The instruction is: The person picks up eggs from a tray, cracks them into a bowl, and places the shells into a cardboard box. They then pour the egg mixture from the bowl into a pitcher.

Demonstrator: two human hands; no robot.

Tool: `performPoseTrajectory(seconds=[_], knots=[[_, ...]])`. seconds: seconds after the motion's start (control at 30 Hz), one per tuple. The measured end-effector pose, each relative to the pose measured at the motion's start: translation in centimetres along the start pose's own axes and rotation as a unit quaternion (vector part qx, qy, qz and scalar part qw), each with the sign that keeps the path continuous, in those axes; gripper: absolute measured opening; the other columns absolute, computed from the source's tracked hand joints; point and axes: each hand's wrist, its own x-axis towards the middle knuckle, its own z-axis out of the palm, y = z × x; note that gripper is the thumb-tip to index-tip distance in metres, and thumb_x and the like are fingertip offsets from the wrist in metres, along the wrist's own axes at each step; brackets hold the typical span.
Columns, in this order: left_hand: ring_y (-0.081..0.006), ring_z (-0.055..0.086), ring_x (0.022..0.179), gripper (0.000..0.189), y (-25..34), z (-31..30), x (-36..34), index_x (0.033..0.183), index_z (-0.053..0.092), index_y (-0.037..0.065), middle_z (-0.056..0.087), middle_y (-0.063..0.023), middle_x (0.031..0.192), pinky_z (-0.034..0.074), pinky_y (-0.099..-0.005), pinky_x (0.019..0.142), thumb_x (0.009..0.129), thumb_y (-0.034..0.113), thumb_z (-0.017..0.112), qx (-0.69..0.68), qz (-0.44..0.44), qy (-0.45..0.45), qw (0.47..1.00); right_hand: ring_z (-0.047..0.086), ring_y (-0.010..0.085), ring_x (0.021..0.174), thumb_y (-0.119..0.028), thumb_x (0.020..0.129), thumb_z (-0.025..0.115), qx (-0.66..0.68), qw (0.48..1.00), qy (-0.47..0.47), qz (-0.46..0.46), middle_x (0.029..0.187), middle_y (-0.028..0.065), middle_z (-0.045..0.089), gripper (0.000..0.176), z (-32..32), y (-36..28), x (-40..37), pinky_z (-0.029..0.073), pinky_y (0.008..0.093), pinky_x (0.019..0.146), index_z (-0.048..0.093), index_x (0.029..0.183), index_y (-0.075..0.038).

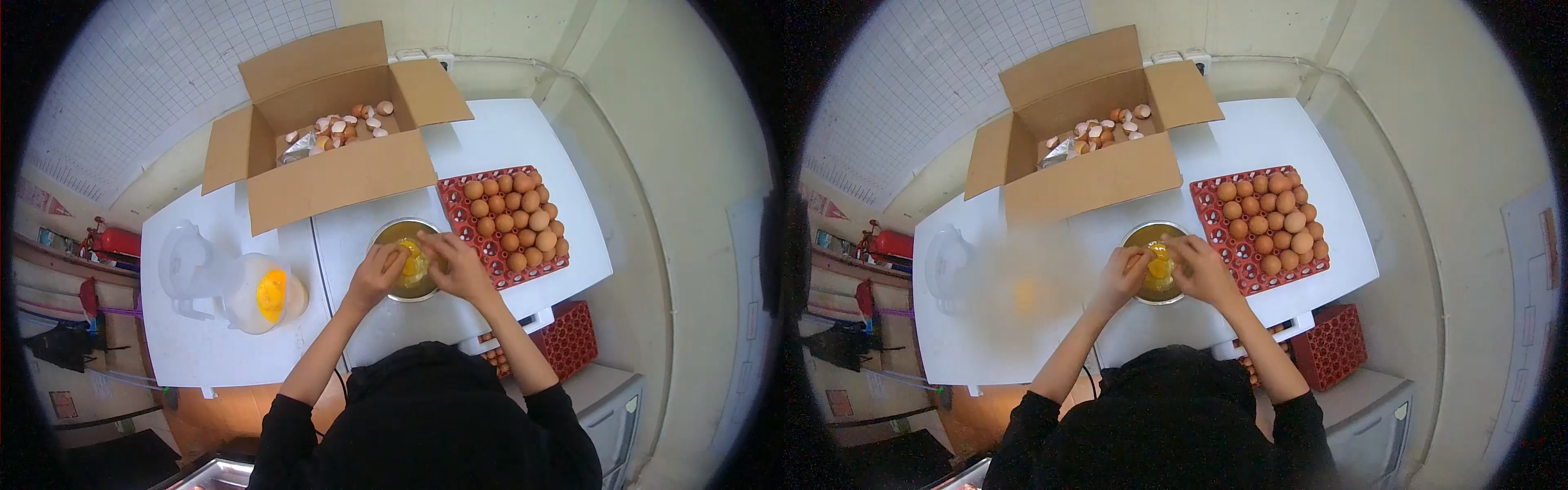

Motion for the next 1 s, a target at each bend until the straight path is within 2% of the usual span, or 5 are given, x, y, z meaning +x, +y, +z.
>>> performPoseTrajectory(seconds=[0.27, 0.5, 0.6, 0.77, 1.0], knots=[[-0.0347, 0.06, 0.093, 0.027, -4.5, -4.1, 13.1, 0.107, 0.064, 0.005, 0.059, -0.0176, 0.106, 0.05, -0.043, 0.08, 0.081, 0.005, 0.07, 0.044, -0.153, 0.219, 0.963, 0.069, 0.0223, 0.086, -0.017, 0.099, 0.054, 0.445, 0.878, 0.063, 0.166, 0.101, 0.0159, 0.067, 0.034, -2.0, 0.1, 14.8, 0.057, 0.0308, 0.075, 0.046, 0.129, -0.003], [-0.0263, 0.062, 0.085, 0.021, -11.5, -3.1, 15.5, 0.106, 0.062, 0.006, 0.064, -0.0118, 0.094, 0.05, -0.037, 0.073, 0.088, 0.012, 0.068, -0.009, -0.181, 0.219, 0.959, 0.065, 0.0328, 0.09, -0.011, 0.084, 0.063, 0.003, 0.995, -0.041, 0.087, 0.111, 0.0152, 0.064, 0.021, -8.4, 2.5, 13.0, 0.053, 0.0401, 0.077, 0.062, 0.104, -0.004], [-0.0145, 0.06, 0.072, 0.021, -7.7, -3.3, 13.6, 0.107, 0.063, 0.006, 0.064, -0.0045, 0.088, 0.047, -0.0276, 0.062, 0.091, 0.018, 0.067, -0.329, -0.403, 0.114, 0.846, 0.058, 0.0325, 0.094, -0.003, 0.071, 0.068, -0.248, 0.955, -0.144, 0.08, 0.103, 0.0111, 0.062, 0.023, -9.5, 2.8, 6.5, 0.049, 0.0424, 0.079, 0.065, 0.093, -0.007], [-0.0078, 0.05, 0.062, 0.021, -0.9, -1.7, 11.0, 0.106, 0.062, 0.003, 0.058, -0.0006, 0.079, 0.038, -0.0215, 0.054, 0.091, 0.017, 0.066, -0.539, -0.502, 0.062, 0.674, 0.054, 0.0269, 0.097, -0.003, 0.063, 0.071, -0.365, 0.92, -0.132, -0.062, 0.101, 0.0061, 0.06, 0.036, -7.6, 9.7, 1.2, 0.045, 0.0379, 0.081, 0.065, 0.098, -0.011], [-0.0096, 0.053, 0.068, 0.022, 0.9, -0.2, 6.3, 0.109, 0.061, 0.004, 0.063, -0.005, 0.091, 0.043, -0.022, 0.059, 0.092, 0.017, 0.062, -0.565, -0.511, 0.055, 0.646, 0.053, 0.0257, 0.099, -0.006, 0.067, 0.069, -0.34, 0.932, -0.092, -0.086, 0.101, 0.0057, 0.059, 0.04, -8.4, 8.7, 0.2, 0.042, 0.0387, 0.08, 0.061, 0.105, -0.011]])
